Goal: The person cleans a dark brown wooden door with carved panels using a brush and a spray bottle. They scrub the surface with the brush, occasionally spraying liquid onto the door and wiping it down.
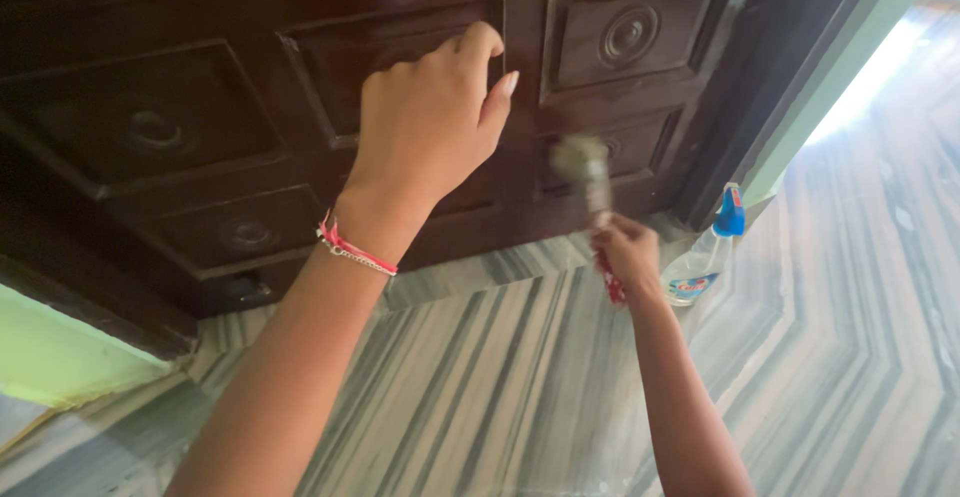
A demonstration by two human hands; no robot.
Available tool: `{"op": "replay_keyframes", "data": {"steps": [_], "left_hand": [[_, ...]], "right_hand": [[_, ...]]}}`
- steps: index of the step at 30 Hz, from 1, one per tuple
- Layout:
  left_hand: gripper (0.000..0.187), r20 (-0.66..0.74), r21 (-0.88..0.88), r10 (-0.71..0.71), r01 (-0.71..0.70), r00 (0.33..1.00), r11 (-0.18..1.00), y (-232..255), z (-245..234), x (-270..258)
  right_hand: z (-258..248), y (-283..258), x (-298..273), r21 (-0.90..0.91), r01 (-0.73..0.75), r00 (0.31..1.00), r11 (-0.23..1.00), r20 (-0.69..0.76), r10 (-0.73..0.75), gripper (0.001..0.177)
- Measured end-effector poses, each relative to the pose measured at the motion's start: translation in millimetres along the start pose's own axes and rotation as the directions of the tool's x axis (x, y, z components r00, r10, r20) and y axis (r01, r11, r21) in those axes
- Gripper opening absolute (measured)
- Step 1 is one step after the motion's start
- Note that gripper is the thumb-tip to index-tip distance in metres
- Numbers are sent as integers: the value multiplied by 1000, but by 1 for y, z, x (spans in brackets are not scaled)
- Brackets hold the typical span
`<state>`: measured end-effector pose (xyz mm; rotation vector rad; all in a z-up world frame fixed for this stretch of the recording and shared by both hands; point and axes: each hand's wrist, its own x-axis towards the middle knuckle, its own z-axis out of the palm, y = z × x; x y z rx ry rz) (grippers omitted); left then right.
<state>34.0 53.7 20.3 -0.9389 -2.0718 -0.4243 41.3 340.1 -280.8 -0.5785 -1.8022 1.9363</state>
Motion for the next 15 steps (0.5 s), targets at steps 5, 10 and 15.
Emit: {"op": "replay_keyframes", "data": {"steps": [5,10,15], "left_hand": [[26,13,-2,-13,13,1000,1000,-8,6,-5],[24,16,-15,5,-5,1000,1000,0,19,0],[24,0,-64,21,-21,1000,998,11,24,11]], "right_hand": [[-46,24,77,-161,229,943,960,-209,-260,23],[8,41,95,-477,79,968,875,-174,-182,19],[72,34,-27,-728,232,971,645,141,-191,30]]}}
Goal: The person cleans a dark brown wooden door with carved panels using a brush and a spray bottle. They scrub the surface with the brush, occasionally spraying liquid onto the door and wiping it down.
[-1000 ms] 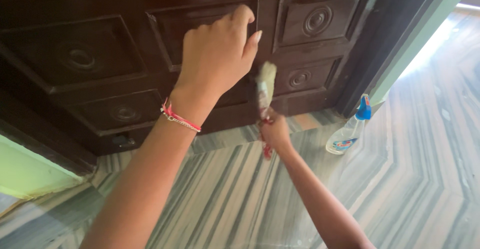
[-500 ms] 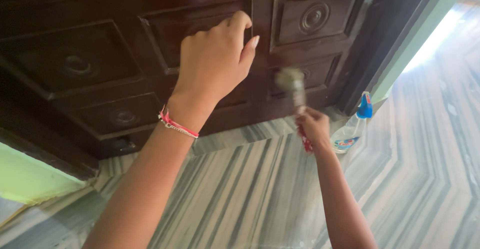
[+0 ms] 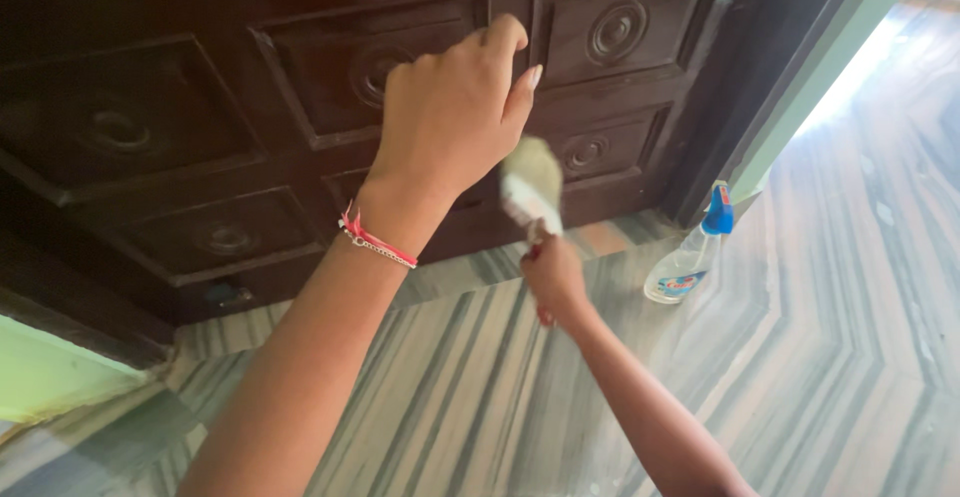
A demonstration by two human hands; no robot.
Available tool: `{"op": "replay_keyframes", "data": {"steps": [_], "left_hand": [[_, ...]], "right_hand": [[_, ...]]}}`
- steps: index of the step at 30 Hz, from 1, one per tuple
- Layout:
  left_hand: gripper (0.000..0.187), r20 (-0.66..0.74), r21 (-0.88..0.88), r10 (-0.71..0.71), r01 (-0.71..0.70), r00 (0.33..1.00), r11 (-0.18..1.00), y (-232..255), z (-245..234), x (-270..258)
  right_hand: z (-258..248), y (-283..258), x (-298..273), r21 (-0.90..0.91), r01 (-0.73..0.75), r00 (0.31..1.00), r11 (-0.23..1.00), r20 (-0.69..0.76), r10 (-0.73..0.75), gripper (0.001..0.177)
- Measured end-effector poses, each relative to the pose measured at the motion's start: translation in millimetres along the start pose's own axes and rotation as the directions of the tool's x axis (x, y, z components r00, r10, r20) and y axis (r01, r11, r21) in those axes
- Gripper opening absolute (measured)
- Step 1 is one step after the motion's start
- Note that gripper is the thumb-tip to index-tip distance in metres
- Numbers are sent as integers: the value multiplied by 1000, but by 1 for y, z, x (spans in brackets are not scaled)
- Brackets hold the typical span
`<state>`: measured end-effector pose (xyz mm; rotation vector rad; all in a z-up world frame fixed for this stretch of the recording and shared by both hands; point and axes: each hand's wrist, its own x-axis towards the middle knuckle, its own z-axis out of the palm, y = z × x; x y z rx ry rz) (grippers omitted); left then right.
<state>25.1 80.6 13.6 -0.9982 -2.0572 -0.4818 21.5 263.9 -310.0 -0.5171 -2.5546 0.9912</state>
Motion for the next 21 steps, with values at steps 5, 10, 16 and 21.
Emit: {"op": "replay_keyframes", "data": {"steps": [5,10,16,21], "left_hand": [[24,-62,-15,34,-35,998,999,-1,3,2],[24,55,12,-26,26,998,1000,1,-1,-2],[24,0,46,-16,16,1000,999,-4,-11,-6],[25,-43,62,19,-16,999,998,-11,-17,-12]], "right_hand": [[-64,-24,-32,-74,-37,998,997,-49,33,62],[-113,-21,-16,-181,-110,988,977,-128,88,71],[-119,-10,-9,-74,-143,975,987,-182,128,69],[-119,11,-1,-47,-99,930,994,-360,76,63]]}}
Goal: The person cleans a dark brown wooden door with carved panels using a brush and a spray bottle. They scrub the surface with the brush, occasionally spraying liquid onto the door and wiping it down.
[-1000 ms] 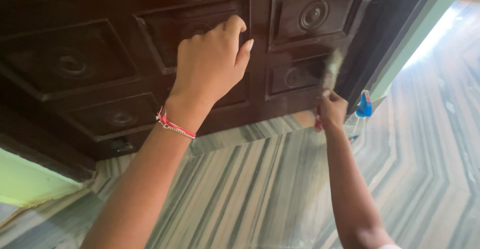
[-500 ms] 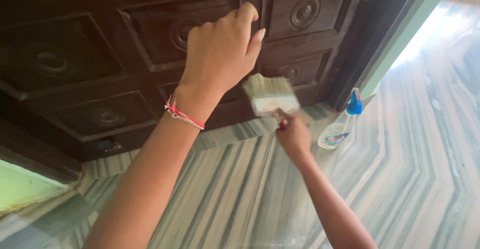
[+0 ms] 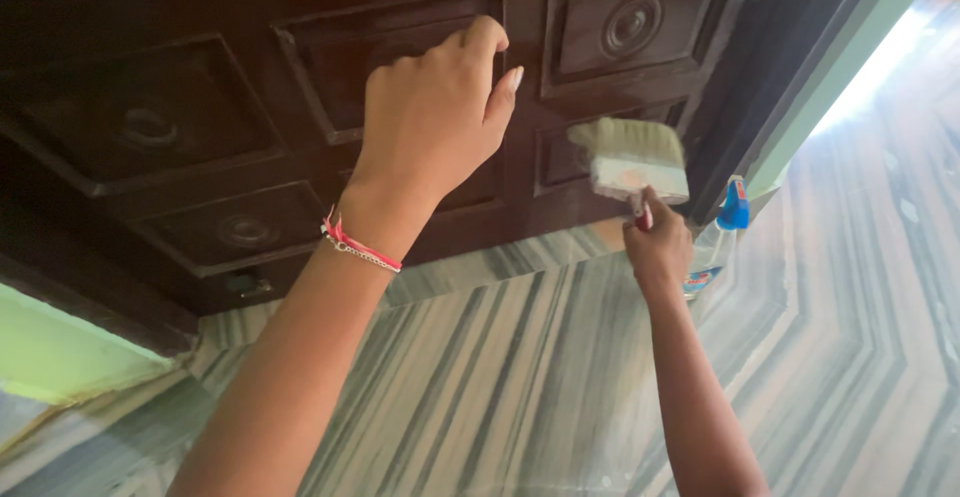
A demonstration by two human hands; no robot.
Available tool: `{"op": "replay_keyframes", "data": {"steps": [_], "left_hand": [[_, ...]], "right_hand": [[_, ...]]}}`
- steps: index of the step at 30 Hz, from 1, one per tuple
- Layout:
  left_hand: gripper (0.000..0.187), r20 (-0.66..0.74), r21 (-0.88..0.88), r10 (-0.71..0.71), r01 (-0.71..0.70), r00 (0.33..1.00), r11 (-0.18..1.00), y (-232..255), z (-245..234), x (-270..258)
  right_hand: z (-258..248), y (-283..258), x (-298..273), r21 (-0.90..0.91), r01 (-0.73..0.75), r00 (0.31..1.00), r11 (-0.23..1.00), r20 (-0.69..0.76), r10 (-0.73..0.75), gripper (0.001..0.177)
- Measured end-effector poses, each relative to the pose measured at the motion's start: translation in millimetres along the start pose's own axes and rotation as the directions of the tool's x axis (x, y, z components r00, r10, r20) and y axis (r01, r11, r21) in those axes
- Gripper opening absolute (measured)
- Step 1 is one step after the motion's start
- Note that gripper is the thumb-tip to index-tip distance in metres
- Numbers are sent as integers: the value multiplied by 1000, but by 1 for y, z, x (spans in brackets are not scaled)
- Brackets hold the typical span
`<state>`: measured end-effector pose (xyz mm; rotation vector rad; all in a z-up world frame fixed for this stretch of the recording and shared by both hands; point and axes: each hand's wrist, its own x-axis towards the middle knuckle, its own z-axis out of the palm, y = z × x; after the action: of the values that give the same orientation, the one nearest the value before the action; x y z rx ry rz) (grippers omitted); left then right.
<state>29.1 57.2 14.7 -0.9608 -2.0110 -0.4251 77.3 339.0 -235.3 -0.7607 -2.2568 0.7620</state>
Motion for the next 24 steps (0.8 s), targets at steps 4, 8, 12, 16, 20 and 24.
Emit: {"op": "replay_keyframes", "data": {"steps": [4,8,12,16,20,24], "left_hand": [[24,-12,-22,2,-2,1000,1000,2,0,1],[23,-3,-31,2,-2,1000,1000,11,-6,4],[25,-4,3,15,-15,1000,1000,13,-11,6],[25,-92,-18,56,-58,994,998,12,-6,10],[24,-34,-56,33,-35,999,998,19,-4,10],[25,8,-29,3,-2,1000,1000,19,-7,10]], "right_hand": [[29,31,13,102,-26,998,994,-56,32,55],[88,74,35,555,-302,947,775,270,176,30],[132,73,11,662,-447,865,602,491,103,27],[145,17,-57,570,-458,776,682,631,-5,31],[109,-24,-77,441,-410,663,799,745,-71,37],[65,-30,-67,364,-457,700,811,711,75,44]]}}
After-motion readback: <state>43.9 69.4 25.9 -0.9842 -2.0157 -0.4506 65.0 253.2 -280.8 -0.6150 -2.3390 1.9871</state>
